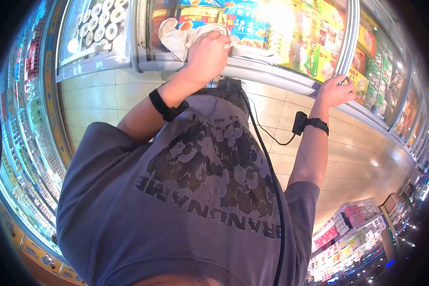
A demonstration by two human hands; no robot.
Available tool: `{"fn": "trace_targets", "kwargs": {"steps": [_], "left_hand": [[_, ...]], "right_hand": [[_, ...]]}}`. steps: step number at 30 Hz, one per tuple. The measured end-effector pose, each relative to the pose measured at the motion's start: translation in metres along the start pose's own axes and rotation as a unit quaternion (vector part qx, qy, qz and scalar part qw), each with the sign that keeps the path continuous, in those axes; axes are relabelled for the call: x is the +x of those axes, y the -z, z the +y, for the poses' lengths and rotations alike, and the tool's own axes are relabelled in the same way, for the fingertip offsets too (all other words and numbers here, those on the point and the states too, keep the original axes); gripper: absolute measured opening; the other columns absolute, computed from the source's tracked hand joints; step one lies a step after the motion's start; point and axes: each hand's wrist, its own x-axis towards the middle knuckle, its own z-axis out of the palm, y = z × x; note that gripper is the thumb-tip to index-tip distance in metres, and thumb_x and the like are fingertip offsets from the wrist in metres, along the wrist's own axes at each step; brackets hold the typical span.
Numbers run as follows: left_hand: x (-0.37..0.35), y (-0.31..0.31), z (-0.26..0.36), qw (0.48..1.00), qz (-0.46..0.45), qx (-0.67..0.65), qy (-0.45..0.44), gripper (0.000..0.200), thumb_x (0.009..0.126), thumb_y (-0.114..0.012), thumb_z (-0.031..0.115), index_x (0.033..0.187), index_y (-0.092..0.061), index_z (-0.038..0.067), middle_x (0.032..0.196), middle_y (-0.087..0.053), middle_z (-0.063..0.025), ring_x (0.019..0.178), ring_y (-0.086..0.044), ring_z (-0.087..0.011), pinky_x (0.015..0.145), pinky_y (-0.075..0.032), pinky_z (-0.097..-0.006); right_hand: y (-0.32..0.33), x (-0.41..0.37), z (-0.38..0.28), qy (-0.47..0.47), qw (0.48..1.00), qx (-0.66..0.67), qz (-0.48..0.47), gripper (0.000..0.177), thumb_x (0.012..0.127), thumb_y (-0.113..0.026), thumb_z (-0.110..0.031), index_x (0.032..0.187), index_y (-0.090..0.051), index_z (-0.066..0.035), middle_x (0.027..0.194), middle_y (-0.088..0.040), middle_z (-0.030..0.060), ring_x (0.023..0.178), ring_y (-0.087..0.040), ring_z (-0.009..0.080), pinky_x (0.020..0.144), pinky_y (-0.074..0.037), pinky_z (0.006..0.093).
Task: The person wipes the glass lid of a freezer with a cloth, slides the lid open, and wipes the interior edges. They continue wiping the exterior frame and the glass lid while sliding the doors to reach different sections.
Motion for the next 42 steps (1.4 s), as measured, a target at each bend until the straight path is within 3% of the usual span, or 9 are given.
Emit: {"fn": "trace_targets", "kwargs": {"steps": [8,15,25,27,30,33,38,40,42], "left_hand": [[-0.013,-0.013,0.005,0.995,0.044,0.082,-0.026,0.006,0.08,-0.068,0.008,0.085,-0.072,0.006,0.086,-0.071,-0.0118,0.086,-0.072,-0.0296,0.085,-0.049,-0.0422],[-0.014,-0.005,-0.003,0.999,-0.014,0.016,-0.039,0.012,0.083,-0.073,0.009,0.093,-0.072,0.002,0.092,-0.07,-0.016,0.091,-0.07,-0.0364,0.087,-0.05,-0.0488],[0.013,0.011,-0.008,0.997,-0.06,-0.045,-0.037,0.011,0.085,-0.067,0.002,0.095,-0.071,-0.001,0.096,-0.068,-0.0185,0.101,-0.07,-0.0388,0.087,-0.058,-0.0476],[0.009,0.007,-0.013,0.994,-0.007,-0.059,-0.09,0.014,0.084,-0.065,0.001,0.096,-0.071,-0.001,0.097,-0.067,-0.0183,0.102,-0.069,-0.0384,0.086,-0.058,-0.0473],[-0.004,0.001,-0.008,0.998,-0.03,-0.025,-0.055,0.013,0.084,-0.071,0.003,0.096,-0.069,-0.001,0.1,-0.065,-0.0195,0.099,-0.067,-0.0408,0.085,-0.055,-0.0499],[-0.017,-0.004,-0.006,0.996,0.018,-0.005,-0.085,0.015,0.079,-0.064,0.0,0.093,-0.071,0.0,0.096,-0.066,-0.0178,0.096,-0.067,-0.0384,0.086,-0.056,-0.0482],[-0.013,-0.007,-0.01,0.996,0.023,-0.044,-0.08,0.016,0.079,-0.066,0.0,0.094,-0.071,-0.001,0.094,-0.065,-0.0184,0.095,-0.066,-0.0389,0.084,-0.055,-0.0487],[-0.004,-0.002,-0.006,0.993,0.053,-0.109,-0.006,0.018,0.08,-0.066,-0.001,0.096,-0.073,-0.001,0.094,-0.066,-0.0196,0.096,-0.066,-0.039,0.084,-0.055,-0.0492],[0.014,0.001,-0.013,0.992,0.022,-0.107,-0.062,0.02,0.08,-0.067,-0.002,0.099,-0.073,-0.002,0.097,-0.066,-0.0201,0.099,-0.065,-0.0404,0.086,-0.054,-0.0489]], "right_hand": [[-0.006,0.002,0.002,0.004,1.0,-0.004,0.029,0.037,0.1,-0.061,-0.034,0.119,-0.069,-0.003,0.125,-0.055,0.022,0.118,-0.055,0.0398,0.1,-0.047,0.0493],[-0.006,0.003,0.004,0.008,1.0,0.005,0.03,0.037,0.1,-0.063,-0.035,0.12,-0.069,-0.004,0.124,-0.057,0.0221,0.119,-0.055,0.0408,0.1,-0.047,0.0495],[-0.002,0.001,0.003,-0.005,1.0,0.002,0.015,0.041,0.101,-0.063,-0.037,0.122,-0.068,-0.002,0.127,-0.055,0.0219,0.119,-0.056,0.0395,0.1,-0.047,0.0494],[-0.002,-0.002,0.005,0.0,1.0,0.003,0.012,0.041,0.1,-0.063,-0.037,0.122,-0.068,-0.002,0.128,-0.055,0.0213,0.119,-0.056,0.0392,0.1,-0.047,0.0497],[-0.004,-0.002,0.007,-0.003,1.0,0.008,0.023,0.041,0.1,-0.063,-0.037,0.122,-0.069,-0.003,0.127,-0.056,0.0208,0.119,-0.056,0.0388,0.1,-0.047,0.0497],[-0.007,0.001,0.004,-0.006,1.0,0.002,0.028,0.04,0.1,-0.063,-0.037,0.122,-0.069,-0.004,0.126,-0.056,0.0206,0.119,-0.057,0.0386,0.1,-0.047,0.0496],[-0.007,0.0,0.007,-0.009,1.0,0.0,0.029,0.04,0.1,-0.063,-0.038,0.122,-0.069,-0.005,0.126,-0.055,0.021,0.118,-0.057,0.0386,0.099,-0.048,0.0494],[-0.005,0.0,0.005,-0.016,1.0,0.0,0.022,0.041,0.1,-0.063,-0.038,0.122,-0.069,-0.005,0.126,-0.055,0.0214,0.117,-0.058,0.0388,0.099,-0.048,0.0492],[-0.003,-0.003,0.003,-0.027,0.999,-0.001,0.02,0.041,0.1,-0.063,-0.038,0.123,-0.069,-0.005,0.127,-0.055,0.0219,0.116,-0.058,0.0391,0.099,-0.048,0.049]]}}
